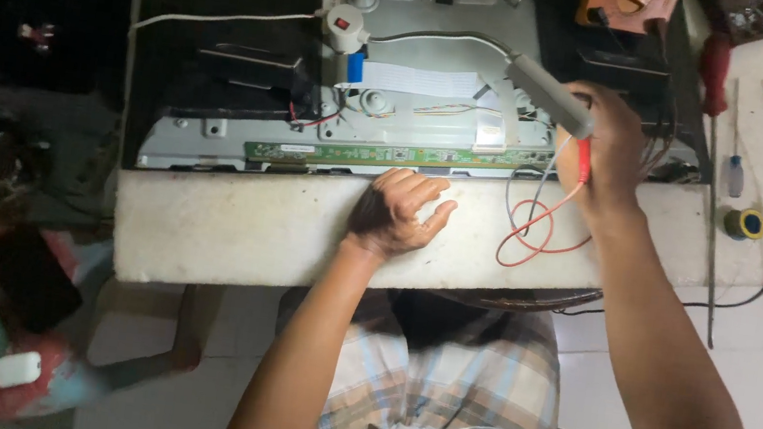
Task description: Testing and repairing a television circuit board using a multimeter and a soldering iron.
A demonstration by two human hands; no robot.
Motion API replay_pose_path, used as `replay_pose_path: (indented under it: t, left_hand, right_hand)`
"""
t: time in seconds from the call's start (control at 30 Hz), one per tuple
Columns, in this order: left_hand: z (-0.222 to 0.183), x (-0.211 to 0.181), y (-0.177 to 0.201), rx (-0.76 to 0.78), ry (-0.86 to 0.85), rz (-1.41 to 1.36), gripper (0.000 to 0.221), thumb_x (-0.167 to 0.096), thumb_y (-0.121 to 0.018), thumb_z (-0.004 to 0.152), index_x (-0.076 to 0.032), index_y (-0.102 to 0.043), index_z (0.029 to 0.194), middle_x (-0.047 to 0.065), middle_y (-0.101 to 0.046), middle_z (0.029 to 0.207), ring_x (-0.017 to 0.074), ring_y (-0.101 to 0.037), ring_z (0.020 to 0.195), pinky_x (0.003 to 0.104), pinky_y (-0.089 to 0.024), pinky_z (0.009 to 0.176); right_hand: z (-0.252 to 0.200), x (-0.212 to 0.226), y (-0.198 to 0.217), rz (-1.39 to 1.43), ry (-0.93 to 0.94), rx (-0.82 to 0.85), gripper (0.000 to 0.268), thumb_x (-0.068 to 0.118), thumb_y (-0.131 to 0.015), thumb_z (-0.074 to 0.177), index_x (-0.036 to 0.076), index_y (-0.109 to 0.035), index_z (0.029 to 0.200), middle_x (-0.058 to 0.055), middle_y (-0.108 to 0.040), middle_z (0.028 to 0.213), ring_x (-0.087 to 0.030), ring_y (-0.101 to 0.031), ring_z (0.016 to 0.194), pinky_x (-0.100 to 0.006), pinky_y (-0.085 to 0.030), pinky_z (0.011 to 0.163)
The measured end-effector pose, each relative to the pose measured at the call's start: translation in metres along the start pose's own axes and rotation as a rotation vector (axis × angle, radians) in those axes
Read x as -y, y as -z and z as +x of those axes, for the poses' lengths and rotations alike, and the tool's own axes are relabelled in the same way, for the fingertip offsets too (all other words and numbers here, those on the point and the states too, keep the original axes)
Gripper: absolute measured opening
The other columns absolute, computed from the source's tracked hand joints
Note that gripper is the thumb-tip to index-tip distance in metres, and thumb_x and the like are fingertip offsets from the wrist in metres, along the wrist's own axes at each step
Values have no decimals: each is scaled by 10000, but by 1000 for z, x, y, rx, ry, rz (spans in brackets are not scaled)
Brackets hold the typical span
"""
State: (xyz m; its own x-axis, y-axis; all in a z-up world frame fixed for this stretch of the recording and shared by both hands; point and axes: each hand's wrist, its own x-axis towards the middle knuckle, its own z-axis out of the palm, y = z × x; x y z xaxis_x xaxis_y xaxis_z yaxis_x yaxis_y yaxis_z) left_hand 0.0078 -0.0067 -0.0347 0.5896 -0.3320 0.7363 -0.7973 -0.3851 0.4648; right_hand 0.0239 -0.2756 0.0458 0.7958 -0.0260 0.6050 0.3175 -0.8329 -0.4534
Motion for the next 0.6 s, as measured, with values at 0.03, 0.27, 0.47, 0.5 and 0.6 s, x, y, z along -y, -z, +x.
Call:
replay_pose_path:
  t: [0.03,0.27,0.47,0.5,0.6]
  left_hand:
    - [1,-1,4,-23,-26,-10,156,-241,-727,883,-140,-693,996,11,-633,719,235,-654,649,347,-543,669]
    - [-6,-8,29,-77,-30,74,116,-202,-731,903,-103,-695,951,39,-718,832,284,-629,701,365,-467,684]
    - [-64,37,139,-384,251,350,219,-94,-676,983,-127,-681,1199,42,-751,1012,223,-692,884,360,-501,830]
    - [-71,48,160,-488,395,469,195,-158,-644,1006,-110,-683,1191,63,-736,1025,244,-663,913,373,-499,821]
    - [-96,93,200,-544,662,632,345,-316,-549,1053,-67,-636,1275,163,-665,1187,355,-577,1100,471,-456,919]
  right_hand:
    - [-1,-8,-9,-1,70,-17,112,-9,-764,1040,40,-714,1128,-177,-700,948,-423,-710,951,-525,-560,868]
    - [-18,6,-3,-191,-40,-70,139,145,-671,1105,33,-735,1156,-172,-746,1093,-347,-695,1001,-423,-508,825]
    - [-45,12,22,-81,183,-18,75,-68,-608,1161,-133,-629,1194,-255,-611,1075,-433,-570,989,-483,-454,911]
    - [-50,21,25,-16,238,-113,131,-105,-552,1157,-180,-644,1212,-298,-637,1133,-451,-588,1036,-495,-459,971]
    - [-70,55,27,92,262,-289,211,-90,-450,1122,-210,-623,1130,-327,-596,1151,-450,-577,1086,-510,-461,1038]
